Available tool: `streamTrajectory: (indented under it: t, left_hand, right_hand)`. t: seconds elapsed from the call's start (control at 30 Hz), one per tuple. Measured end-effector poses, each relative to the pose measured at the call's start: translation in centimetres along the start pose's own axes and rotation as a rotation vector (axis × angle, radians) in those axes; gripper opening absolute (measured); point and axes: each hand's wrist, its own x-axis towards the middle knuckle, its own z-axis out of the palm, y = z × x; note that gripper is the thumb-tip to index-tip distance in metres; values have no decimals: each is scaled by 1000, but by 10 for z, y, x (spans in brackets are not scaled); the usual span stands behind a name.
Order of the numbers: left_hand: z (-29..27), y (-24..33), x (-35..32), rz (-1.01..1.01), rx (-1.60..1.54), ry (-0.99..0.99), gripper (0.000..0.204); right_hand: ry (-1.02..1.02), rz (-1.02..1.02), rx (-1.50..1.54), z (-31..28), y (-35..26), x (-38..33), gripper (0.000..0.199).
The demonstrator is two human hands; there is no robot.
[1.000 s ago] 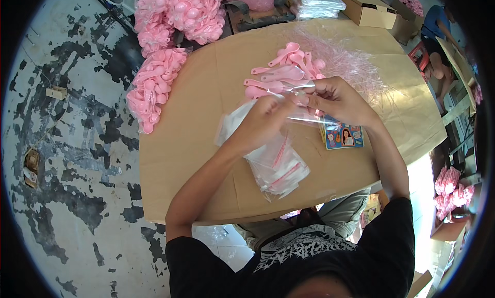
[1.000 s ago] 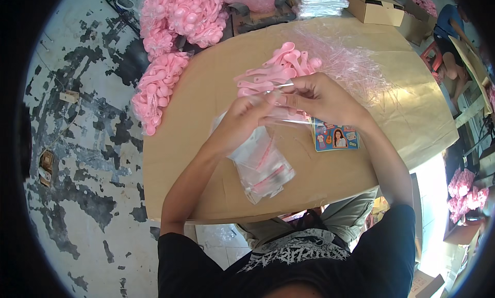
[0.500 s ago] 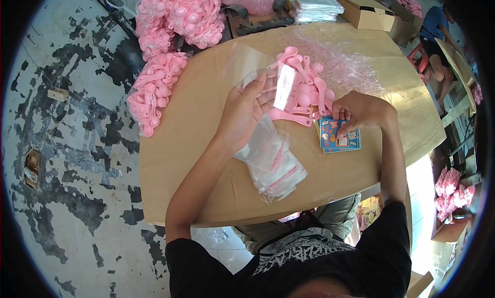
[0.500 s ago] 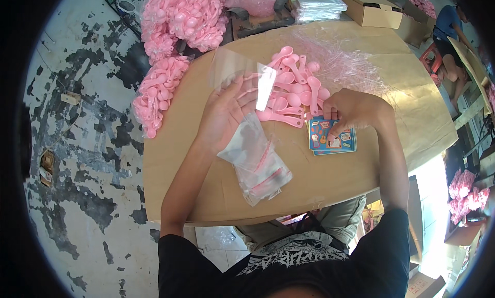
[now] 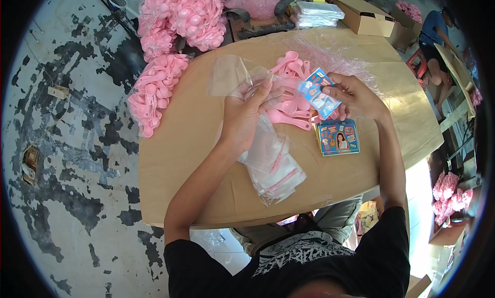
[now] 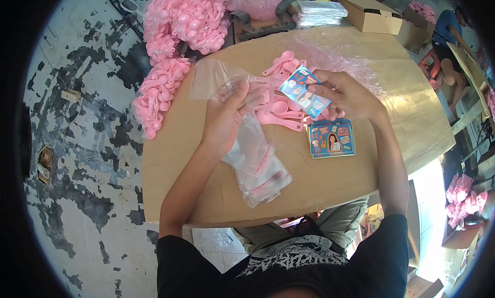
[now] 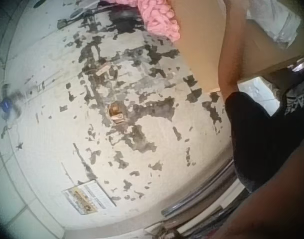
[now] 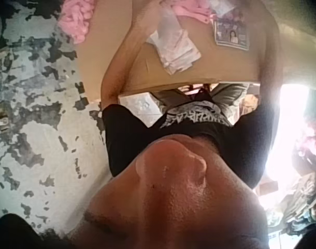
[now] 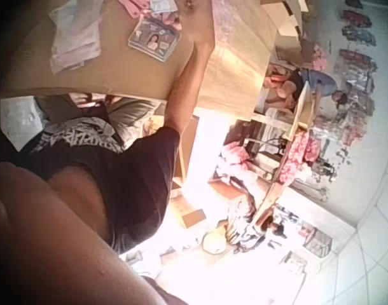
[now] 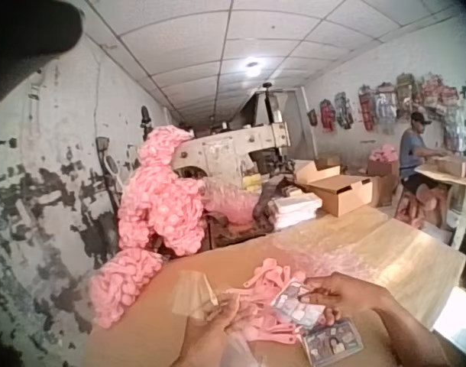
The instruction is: The person places a pink plastic spoon and a small printed card into a clear plastic bag, then seals the bag. This process is repeated multiple times with items from piles on the table.
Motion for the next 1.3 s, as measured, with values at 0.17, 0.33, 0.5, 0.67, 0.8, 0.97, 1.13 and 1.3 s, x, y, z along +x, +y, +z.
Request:
streamTrajectory:
  t: [0.17, 0.33, 0.5, 0.67, 0.8, 0.97, 1.13, 1.3]
  left_hand:
    - [8, -4, 1, 46, -13, 23, 38]
    - [6, -5, 0, 24, 8, 10, 48]
    - [-3, -20, 4, 30, 192, -27, 34]
    - [1, -21, 3, 69, 30, -93, 22]
    - [15, -36, -10, 132, 206, -143, 25]
    - [19, -33, -13, 183, 174, -208, 46]
    - [14, -26, -13, 63, -75, -177, 51]
    - [36, -24, -19, 295, 117, -184, 36]
  right_hand:
    - [52, -184, 138, 28, 6, 5, 17]
    - [115, -229, 160, 49, 16, 13, 18]
    - [39, -247, 114, 48, 14, 11, 20]
    - [72, -166, 370, 55, 9, 12, 25]
    - [154, -299, 404, 75, 20, 18, 26]
    - [175, -213, 458, 72, 12, 14, 30]
    - [206, -204, 672, 81, -5, 11, 23]
    - [106, -338, 336, 76, 43, 20, 23]
